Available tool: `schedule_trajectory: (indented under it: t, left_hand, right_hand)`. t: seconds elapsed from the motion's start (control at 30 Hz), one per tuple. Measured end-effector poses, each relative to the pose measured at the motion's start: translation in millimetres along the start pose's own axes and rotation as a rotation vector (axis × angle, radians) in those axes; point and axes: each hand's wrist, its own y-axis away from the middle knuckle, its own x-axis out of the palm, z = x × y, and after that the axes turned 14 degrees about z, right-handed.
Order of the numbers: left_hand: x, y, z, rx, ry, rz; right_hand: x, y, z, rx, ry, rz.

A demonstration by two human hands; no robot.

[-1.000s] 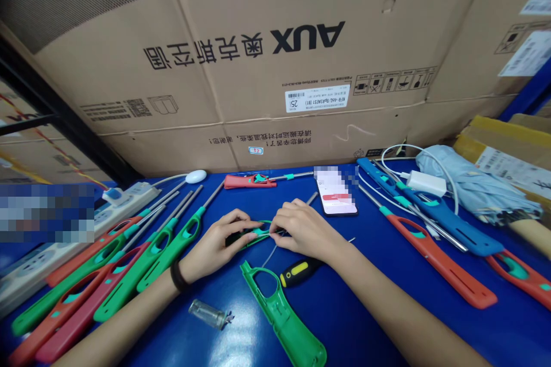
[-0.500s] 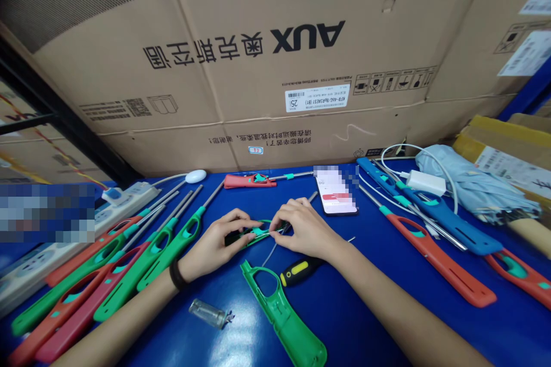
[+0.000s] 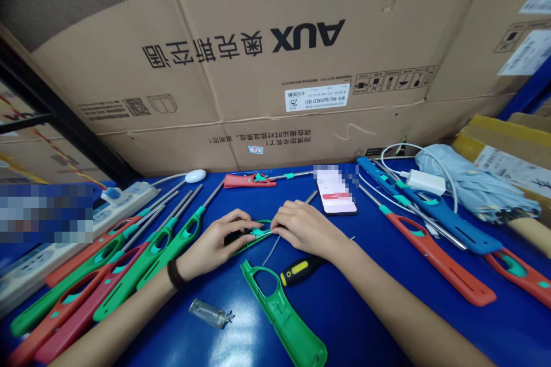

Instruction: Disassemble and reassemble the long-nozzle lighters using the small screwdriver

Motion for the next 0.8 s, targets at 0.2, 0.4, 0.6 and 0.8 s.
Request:
schedule_trajectory:
  t: [0.2, 0.4, 0.6, 0.8]
  left_hand:
    - [-1.7, -0.2, -2.3, 0.011, -0.014, 0.01]
    - [-2.4, 0.3, -2.0, 0.019, -0.018, 0.021]
    - [-3.6, 0.1, -2.3, 0.018, -0.026, 0.022]
    - [-3.7, 0.1, -2.8, 0.018, -0.017, 0.028]
  right_hand:
    - [-0.9, -0.1, 0.2, -0.006, 0.04, 0.005]
    - [1.0, 0.2, 2.9, -0.009, 0.094, 0.007]
    - [3.6, -0.2, 3.2, -0.013, 0.112, -0.004]
    - [1.3, -0.4, 1.8, -0.02, 0.086, -0.02]
